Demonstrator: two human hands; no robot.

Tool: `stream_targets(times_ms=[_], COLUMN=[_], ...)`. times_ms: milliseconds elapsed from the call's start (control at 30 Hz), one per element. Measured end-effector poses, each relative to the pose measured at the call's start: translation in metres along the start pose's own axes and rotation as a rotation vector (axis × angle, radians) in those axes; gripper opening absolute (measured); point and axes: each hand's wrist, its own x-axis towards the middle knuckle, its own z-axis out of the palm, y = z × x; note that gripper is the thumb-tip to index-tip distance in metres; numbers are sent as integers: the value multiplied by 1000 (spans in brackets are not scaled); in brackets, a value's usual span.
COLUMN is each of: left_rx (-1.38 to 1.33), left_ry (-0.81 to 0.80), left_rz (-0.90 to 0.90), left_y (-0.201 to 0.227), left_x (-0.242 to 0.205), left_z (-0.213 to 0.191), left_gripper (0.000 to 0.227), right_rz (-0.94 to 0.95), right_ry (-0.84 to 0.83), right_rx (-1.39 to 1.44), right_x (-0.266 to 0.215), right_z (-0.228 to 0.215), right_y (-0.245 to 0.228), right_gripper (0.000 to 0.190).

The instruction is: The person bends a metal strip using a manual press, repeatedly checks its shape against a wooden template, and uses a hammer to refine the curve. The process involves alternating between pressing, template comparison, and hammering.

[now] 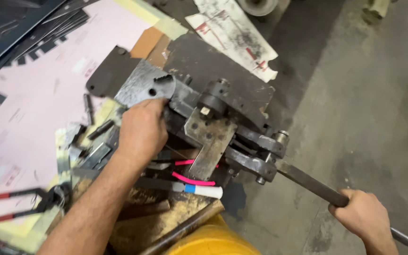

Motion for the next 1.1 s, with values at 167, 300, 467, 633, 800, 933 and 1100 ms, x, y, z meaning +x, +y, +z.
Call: stream_targets(times_ms=[167, 300, 467, 633, 800, 933, 1100], left_rx=[-8, -17, -36, 17, 84, 81, 13], left_ry=[-79, -81, -152, -266, -354, -278, -124], left_rz=[-8, 3, -3, -51, -5, 17, -11], left_y=[3, -1, -4, -4, 10, 48, 90], left_x=[-2, -3, 3, -1, 9, 6, -50], left_z=[-5, -17, -22, -24, -52, -95, -148], left_gripper=[39, 44, 49, 60, 70, 74, 49], right_rz=[-54, -25, -55, -27, -39, -83, -439], right_ry=[44, 68, 26, -34, 75, 61, 123], right_rx=[6, 22, 47, 36, 6, 14, 76], right_x=[-6, 11, -1, -14, -12, -21, -42], right_z=[20, 13, 3, 8, -9, -20, -21], right_y=[16, 8, -1, -1, 7, 9, -25], right_gripper=[32, 30, 32, 31, 37, 35, 55])
